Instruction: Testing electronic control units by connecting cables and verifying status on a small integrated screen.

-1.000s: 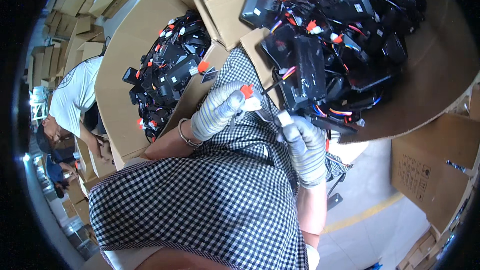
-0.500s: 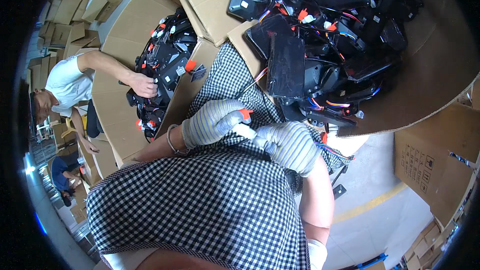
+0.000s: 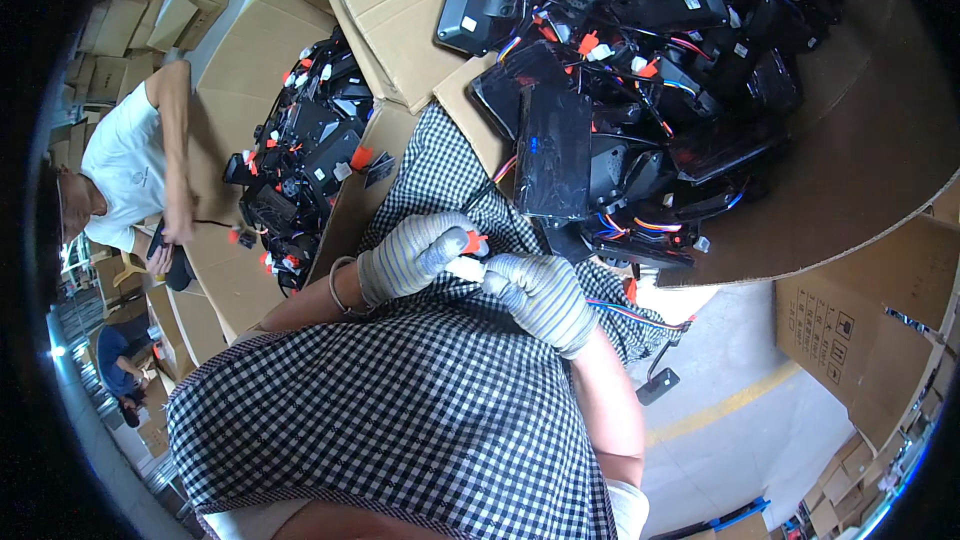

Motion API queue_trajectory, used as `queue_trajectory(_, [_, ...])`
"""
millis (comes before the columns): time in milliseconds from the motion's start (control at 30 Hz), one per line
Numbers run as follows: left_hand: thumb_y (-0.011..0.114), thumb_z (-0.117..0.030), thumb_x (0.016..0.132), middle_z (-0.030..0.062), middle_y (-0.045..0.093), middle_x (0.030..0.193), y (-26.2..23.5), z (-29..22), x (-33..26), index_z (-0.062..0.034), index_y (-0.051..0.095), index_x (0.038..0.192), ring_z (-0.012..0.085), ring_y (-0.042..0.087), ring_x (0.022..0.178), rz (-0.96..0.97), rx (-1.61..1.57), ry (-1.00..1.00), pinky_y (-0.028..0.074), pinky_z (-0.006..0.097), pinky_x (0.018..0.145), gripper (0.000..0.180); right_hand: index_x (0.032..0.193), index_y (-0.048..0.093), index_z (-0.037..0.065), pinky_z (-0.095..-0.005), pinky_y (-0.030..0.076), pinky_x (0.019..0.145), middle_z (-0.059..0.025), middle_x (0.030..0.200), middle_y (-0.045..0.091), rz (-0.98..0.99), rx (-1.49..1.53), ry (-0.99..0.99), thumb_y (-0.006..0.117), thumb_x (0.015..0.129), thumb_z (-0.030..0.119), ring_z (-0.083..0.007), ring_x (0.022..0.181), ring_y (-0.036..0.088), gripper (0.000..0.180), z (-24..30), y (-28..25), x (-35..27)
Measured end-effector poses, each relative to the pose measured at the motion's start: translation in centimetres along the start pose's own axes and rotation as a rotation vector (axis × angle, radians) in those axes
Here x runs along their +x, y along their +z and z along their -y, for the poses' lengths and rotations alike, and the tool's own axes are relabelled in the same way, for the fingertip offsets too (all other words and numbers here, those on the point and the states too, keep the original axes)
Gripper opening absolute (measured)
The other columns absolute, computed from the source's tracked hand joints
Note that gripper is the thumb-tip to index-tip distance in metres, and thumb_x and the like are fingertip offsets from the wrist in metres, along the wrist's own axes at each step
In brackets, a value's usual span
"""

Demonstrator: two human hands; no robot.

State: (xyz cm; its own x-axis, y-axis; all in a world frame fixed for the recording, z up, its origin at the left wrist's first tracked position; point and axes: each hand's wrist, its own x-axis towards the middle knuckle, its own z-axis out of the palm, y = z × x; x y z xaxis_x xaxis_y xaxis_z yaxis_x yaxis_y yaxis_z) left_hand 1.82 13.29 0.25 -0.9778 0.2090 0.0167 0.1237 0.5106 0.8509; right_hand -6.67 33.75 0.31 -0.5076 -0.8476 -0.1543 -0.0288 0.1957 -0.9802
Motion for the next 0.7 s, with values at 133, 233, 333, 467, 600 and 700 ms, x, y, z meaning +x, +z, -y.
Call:
queue_trajectory(133, [0.065, -0.035, 0.083, 0.0160, 0.058, 0.113, -0.9, -1.1, 0.2, -0.0007, 0.043, 0.126, 0.0259, 0.059, 0.102, 0.061, -0.389, -0.208, 0.046, 0.035, 0.091, 0.059, 0.089, 0.064, 0.005, -0.0358, 0.048, 0.056, -0.0137, 0.067, 0.060, 0.002, -0.082, -0.052, 0.060, 0.086, 0.021, -0.0308, 0.059, 0.061, 0.017, 0.5, -0.2, 0.6])
queue_trajectory(233, [0.073, -0.039, 0.075, 0.0172, 0.054, 0.121, -1.1, -1.1, 0.2, 0.0000, 0.038, 0.132, 0.0272, 0.056, 0.109, 0.124, -0.342, -0.183, 0.043, 0.036, 0.095, 0.078, 0.087, 0.064, 0.007, -0.0370, 0.047, 0.055, -0.0131, 0.067, 0.060, -0.006, -0.136, -0.046, 0.060, 0.085, 0.020, -0.0318, 0.060, 0.061, 0.014, 1.0, -0.3, 0.9])
queue_trajectory(333, [0.068, -0.028, 0.079, 0.0166, 0.057, 0.117, -0.5, -0.7, 0.0, -0.0001, 0.039, 0.132, 0.0255, 0.058, 0.105, 0.195, -0.276, -0.293, 0.046, 0.036, 0.091, 0.067, 0.086, 0.062, 0.010, -0.0387, 0.047, 0.057, -0.0116, 0.071, 0.061, 0.022, -0.210, -0.129, 0.059, 0.084, 0.023, -0.0327, 0.063, 0.060, 0.013, 1.4, -0.3, 1.1])
queue_trajectory(467, [0.050, -0.018, 0.087, 0.0163, 0.063, 0.104, -0.3, -0.1, -0.4, 0.0005, 0.044, 0.128, 0.0255, 0.064, 0.092, 0.224, -0.173, -0.394, 0.049, 0.035, 0.082, 0.045, 0.085, 0.061, 0.009, -0.0382, 0.048, 0.057, -0.0095, 0.077, 0.063, -0.046, -0.618, -0.091, 0.057, 0.085, 0.022, -0.0293, 0.068, 0.062, 0.013, 3.7, -3.3, 2.1])
queue_trajectory(600, [0.048, -0.020, 0.088, 0.0135, 0.065, 0.094, 1.7, 1.1, -2.0, -0.0026, 0.051, 0.123, 0.0251, 0.064, 0.079, -0.024, -0.241, -0.257, 0.050, 0.034, 0.074, 0.039, 0.088, 0.061, 0.008, -0.0395, 0.049, 0.061, -0.0104, 0.087, 0.065, -0.565, -1.111, -0.018, 0.057, 0.085, 0.022, -0.0288, 0.076, 0.063, 0.015, 4.9, -8.6, 6.6])
queue_trajectory(700, [0.047, -0.024, 0.091, 0.0076, 0.067, 0.087, -1.0, -3.1, 0.0, -0.0026, 0.052, 0.121, 0.0173, 0.064, 0.073, 0.212, -0.353, -0.412, 0.050, 0.029, 0.071, 0.037, 0.089, 0.062, 0.008, -0.0410, 0.050, 0.065, -0.0105, 0.090, 0.065, -0.692, -1.317, 0.236, 0.059, 0.085, 0.027, -0.0305, 0.077, 0.063, 0.019, 0.7, -12.6, 10.5])
